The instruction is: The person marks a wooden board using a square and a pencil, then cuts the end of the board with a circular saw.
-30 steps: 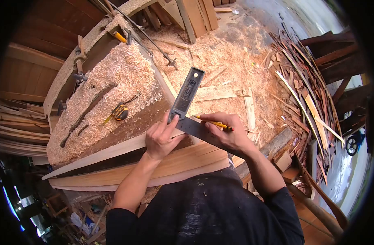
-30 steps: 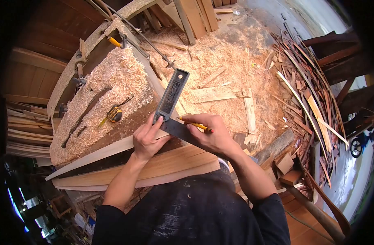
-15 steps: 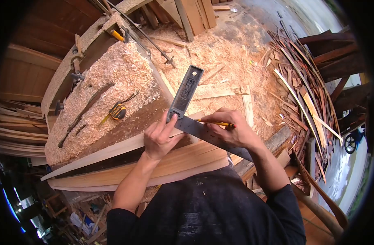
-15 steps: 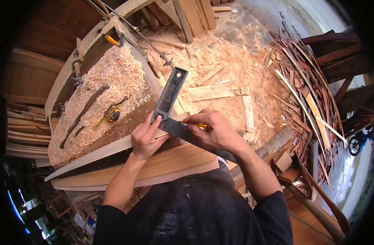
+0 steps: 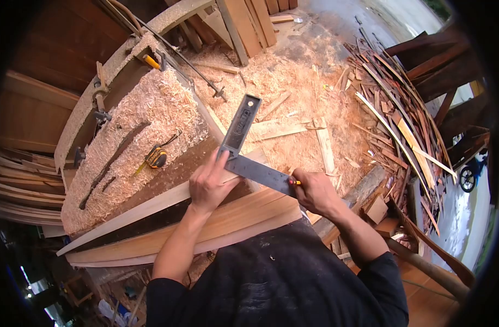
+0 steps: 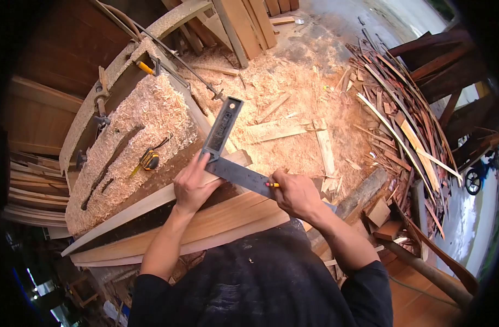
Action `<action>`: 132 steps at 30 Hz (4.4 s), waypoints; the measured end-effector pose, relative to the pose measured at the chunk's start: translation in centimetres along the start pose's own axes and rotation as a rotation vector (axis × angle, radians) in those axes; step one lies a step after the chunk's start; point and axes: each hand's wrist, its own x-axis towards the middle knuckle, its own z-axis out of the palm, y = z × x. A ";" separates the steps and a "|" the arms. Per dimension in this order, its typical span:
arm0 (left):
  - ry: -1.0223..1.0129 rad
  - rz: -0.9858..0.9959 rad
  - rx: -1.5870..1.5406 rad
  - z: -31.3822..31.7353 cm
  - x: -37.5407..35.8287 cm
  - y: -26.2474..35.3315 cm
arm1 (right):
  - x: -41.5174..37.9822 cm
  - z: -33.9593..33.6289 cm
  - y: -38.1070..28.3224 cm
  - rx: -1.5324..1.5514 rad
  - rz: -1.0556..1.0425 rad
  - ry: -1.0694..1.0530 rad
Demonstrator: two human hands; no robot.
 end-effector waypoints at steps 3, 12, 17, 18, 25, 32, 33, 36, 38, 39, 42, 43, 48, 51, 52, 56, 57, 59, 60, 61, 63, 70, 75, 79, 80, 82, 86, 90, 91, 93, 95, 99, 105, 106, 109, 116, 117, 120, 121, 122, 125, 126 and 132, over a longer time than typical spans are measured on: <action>0.158 -0.100 -0.205 -0.5 0.6 -0.1 | -1.2 2.9 -0.8 0.285 0.085 0.051; 0.016 -0.195 -0.803 -15.4 4.3 -5.2 | -0.9 4.3 -7.9 1.016 -0.105 -0.355; -0.058 0.066 -0.523 -19.6 4.8 -1.4 | -0.4 2.4 -8.9 0.877 -0.269 -0.419; -0.030 0.041 -0.563 -18.3 4.0 -2.3 | -0.7 2.6 -8.7 0.954 -0.192 -0.460; -0.175 -0.522 -0.386 -7.1 4.0 -2.6 | -2.9 8.4 -3.5 1.373 0.130 -0.164; -0.071 -0.194 0.120 -4.9 1.6 -2.6 | -3.3 13.5 -3.3 1.406 0.175 -0.008; -0.066 -0.213 0.149 -5.0 1.2 -2.7 | -3.4 13.7 -3.6 1.406 0.196 -0.006; 0.002 -0.229 0.039 -4.7 0.5 -3.1 | -3.5 13.9 -3.8 1.408 0.223 -0.016; 0.046 -0.214 0.011 -4.4 0.4 -3.3 | -3.3 13.8 -3.2 1.425 0.199 -0.035; 0.050 -0.205 0.023 -4.5 0.2 -3.2 | -3.3 13.7 -3.0 1.421 0.205 -0.048; 0.030 -0.236 0.020 -4.7 0.1 -3.3 | -3.3 13.1 -2.8 1.388 0.219 -0.067; 0.020 -0.256 0.012 -4.7 0.1 -3.3 | -3.4 12.7 -3.1 1.363 0.225 -0.060; -0.033 -0.314 -0.003 -4.9 0.4 -3.0 | -2.9 12.6 -0.8 0.855 0.164 0.135; -0.019 -0.290 0.028 -4.9 0.3 -3.1 | -2.5 11.2 -0.3 0.792 0.182 0.396; -0.006 -0.275 0.039 -4.8 0.2 -3.3 | -2.5 10.0 -0.4 0.673 0.211 0.425; -0.030 -0.299 0.029 -4.7 0.0 -3.4 | -1.7 7.5 -2.6 0.754 0.085 0.518; -0.041 -0.312 0.023 -4.7 0.0 -3.5 | -1.1 7.6 -3.4 0.829 -0.029 0.575; -0.049 -0.322 0.025 -4.7 0.1 -3.6 | -0.1 7.1 -4.7 0.605 -0.160 0.590; -0.050 -0.321 0.033 -4.6 0.0 -3.7 | 0.5 7.4 -4.8 0.530 -0.188 0.594; -0.049 -0.319 0.042 -4.5 0.0 -3.8 | 0.9 7.6 -4.9 0.454 -0.218 0.599; -0.037 -0.310 0.048 -4.5 0.0 -3.9 | 1.1 7.9 -5.4 0.479 -0.192 0.556; -0.085 -0.342 0.023 -4.9 0.3 -3.3 | -1.8 4.7 -6.4 0.290 0.001 0.294; -0.106 -0.460 0.091 -6.7 1.3 -4.4 | -5.1 4.4 -3.3 0.495 -0.115 0.638; 0.083 -0.398 -0.208 -10.6 1.2 -4.4 | -8.2 2.7 -0.3 0.553 -0.049 0.872; 0.142 -0.386 -0.282 -11.3 1.0 -3.7 | -9.0 2.1 -0.3 0.588 -0.050 0.922; 0.262 -0.356 -0.431 -12.5 0.7 -2.2 | -9.6 1.8 0.6 0.636 -0.042 0.994; 0.202 -0.138 -0.118 -14.0 -1.0 2.4 | -9.7 2.8 1.1 0.678 -0.046 0.988; 0.010 0.011 -0.102 -12.3 -2.3 2.3 | -8.1 6.0 2.1 0.689 -0.067 0.878; -0.020 0.057 -0.102 -11.9 -2.4 2.1 | -7.5 6.8 2.2 0.735 -0.044 0.865; -0.076 0.139 -0.059 -11.4 -2.3 2.0 | -5.7 7.5 2.7 0.713 -0.042 0.868; -0.128 0.207 0.031 -11.1 -2.2 2.0 | -3.1 8.0 3.9 0.645 -0.051 0.842; -0.110 0.202 0.188 -8.8 -2.3 -0.2 | 0.7 7.2 1.6 0.498 -0.054 0.592; -0.134 0.087 0.160 -7.3 -1.9 0.5 | 4.7 8.4 2.0 0.436 -0.110 0.510; -0.145 0.071 0.144 -7.3 -1.9 0.6 | 5.2 8.4 2.0 0.397 -0.127 0.487; -0.201 0.028 0.120 -7.3 -1.7 0.6 | 6.6 7.4 1.9 0.271 -0.199 0.366; -0.240 -0.017 0.145 -6.6 0.3 -1.5 | 12.4 5.5 2.5 0.263 -0.317 0.288; -0.239 -0.020 0.148 -6.7 0.9 -1.9 | 13.2 5.1 2.1 0.270 -0.343 0.304; -0.227 -0.021 0.168 -7.2 1.5 -2.7 | 13.8 4.7 1.8 0.284 -0.328 0.260; -0.229 -0.022 0.168 -7.1 1.6 -2.8 | 13.8 4.7 1.9 0.296 -0.323 0.250; -0.226 -0.011 0.174 -7.0 1.5 -2.9 | 13.6 4.9 2.0 0.338 -0.320 0.314; -0.208 0.004 0.187 -7.1 1.0 -2.4 | 12.1 6.2 2.7 0.462 -0.242 0.471; -0.199 0.001 0.185 -6.9 0.8 -2.2 | 11.2 6.6 3.0 0.507 -0.166 0.500; -0.208 -0.026 0.168 -7.0 0.6 -1.6 | 4.9 9.1 2.3 0.185 -0.054 0.599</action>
